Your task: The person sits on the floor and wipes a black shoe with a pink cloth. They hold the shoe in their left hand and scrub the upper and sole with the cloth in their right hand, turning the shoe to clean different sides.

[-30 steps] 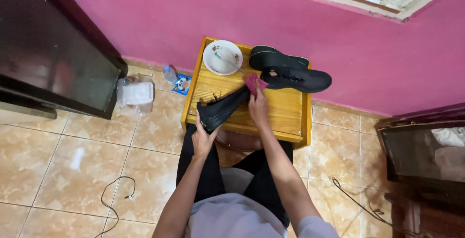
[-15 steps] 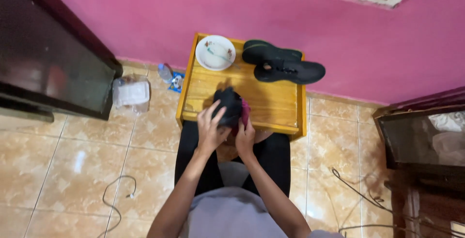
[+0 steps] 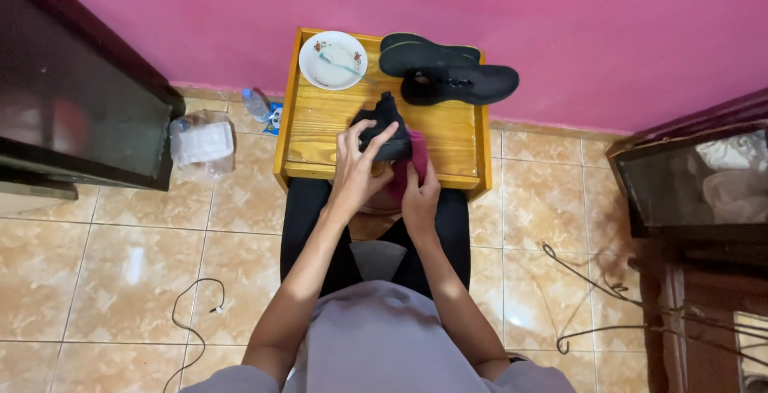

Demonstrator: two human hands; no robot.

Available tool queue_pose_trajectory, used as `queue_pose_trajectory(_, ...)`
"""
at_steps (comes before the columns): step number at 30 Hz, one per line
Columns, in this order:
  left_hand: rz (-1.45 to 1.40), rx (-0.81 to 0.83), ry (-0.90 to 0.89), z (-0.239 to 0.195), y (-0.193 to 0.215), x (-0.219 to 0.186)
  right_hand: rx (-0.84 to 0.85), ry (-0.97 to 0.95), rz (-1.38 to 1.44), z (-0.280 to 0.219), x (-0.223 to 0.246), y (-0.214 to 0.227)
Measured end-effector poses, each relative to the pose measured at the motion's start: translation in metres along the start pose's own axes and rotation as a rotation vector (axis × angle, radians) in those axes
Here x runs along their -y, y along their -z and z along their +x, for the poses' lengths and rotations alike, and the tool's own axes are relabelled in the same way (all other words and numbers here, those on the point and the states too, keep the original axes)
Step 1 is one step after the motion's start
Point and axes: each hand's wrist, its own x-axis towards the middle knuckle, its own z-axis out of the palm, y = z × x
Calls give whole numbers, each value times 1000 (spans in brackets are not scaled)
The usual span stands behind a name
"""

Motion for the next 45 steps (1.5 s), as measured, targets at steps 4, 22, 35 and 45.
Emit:
queue_pose_trajectory(4, -6, 42, 6, 6, 6, -7, -20, 165, -57, 1, -15, 7)
queue_pose_trajectory(22, -43, 86, -46, 11, -19, -17, -148, 674, -434, 16, -26, 21)
queue_pose_trajectory(35, -266, 335, 134, 49, 24, -26, 28, 960, -595, 39, -24, 25)
queue_pose_trajectory(45, -100, 331, 108, 33, -14, -9, 10, 486, -111, 55, -20, 34)
